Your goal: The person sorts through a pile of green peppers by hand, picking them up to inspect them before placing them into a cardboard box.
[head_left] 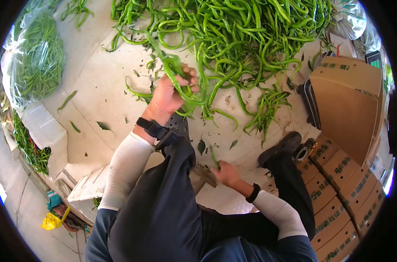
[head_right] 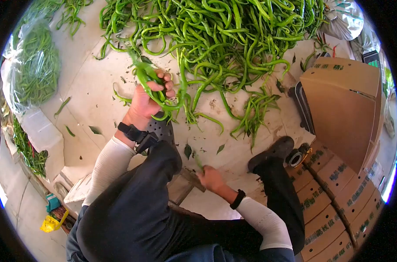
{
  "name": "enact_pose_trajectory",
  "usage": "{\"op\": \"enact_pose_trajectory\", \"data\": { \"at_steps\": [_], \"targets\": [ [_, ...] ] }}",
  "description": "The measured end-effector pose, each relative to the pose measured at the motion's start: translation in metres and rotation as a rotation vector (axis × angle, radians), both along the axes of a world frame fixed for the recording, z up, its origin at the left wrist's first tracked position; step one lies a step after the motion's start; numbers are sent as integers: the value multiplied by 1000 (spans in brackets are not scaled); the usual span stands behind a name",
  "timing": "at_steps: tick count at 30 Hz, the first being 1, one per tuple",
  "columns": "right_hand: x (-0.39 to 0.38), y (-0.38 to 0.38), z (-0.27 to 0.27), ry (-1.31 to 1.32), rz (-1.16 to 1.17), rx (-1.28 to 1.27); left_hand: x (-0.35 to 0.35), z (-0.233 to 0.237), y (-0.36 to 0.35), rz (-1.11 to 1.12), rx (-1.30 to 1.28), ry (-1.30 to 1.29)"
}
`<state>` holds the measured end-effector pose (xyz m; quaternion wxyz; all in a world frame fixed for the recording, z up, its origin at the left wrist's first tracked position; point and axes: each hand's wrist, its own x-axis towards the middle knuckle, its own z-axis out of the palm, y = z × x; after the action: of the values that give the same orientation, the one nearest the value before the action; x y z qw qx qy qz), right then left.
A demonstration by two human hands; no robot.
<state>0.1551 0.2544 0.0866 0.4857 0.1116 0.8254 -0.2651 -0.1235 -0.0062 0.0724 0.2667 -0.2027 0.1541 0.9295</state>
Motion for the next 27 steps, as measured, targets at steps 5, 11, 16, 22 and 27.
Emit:
{"op": "enact_pose_trajectory", "data": {
  "at_steps": [5, 11, 16, 22, 27],
  "targets": [
    [-4, 23, -24, 496, 285, -218, 12, 12, -30, 54, -217, 149],
    [-146, 11, -35, 696, 270, 218, 45, 5, -84, 126, -304, 10],
    [-154, 20, -54, 449, 339, 248, 73, -4, -98, 94, -342, -44],
    [-125, 62, -28, 153, -100, -9, 92, 0, -73, -44, -346, -36],
    [-128, 57, -24, 355, 13, 154, 98, -1, -49, -152, -333, -42]
  ]
}}
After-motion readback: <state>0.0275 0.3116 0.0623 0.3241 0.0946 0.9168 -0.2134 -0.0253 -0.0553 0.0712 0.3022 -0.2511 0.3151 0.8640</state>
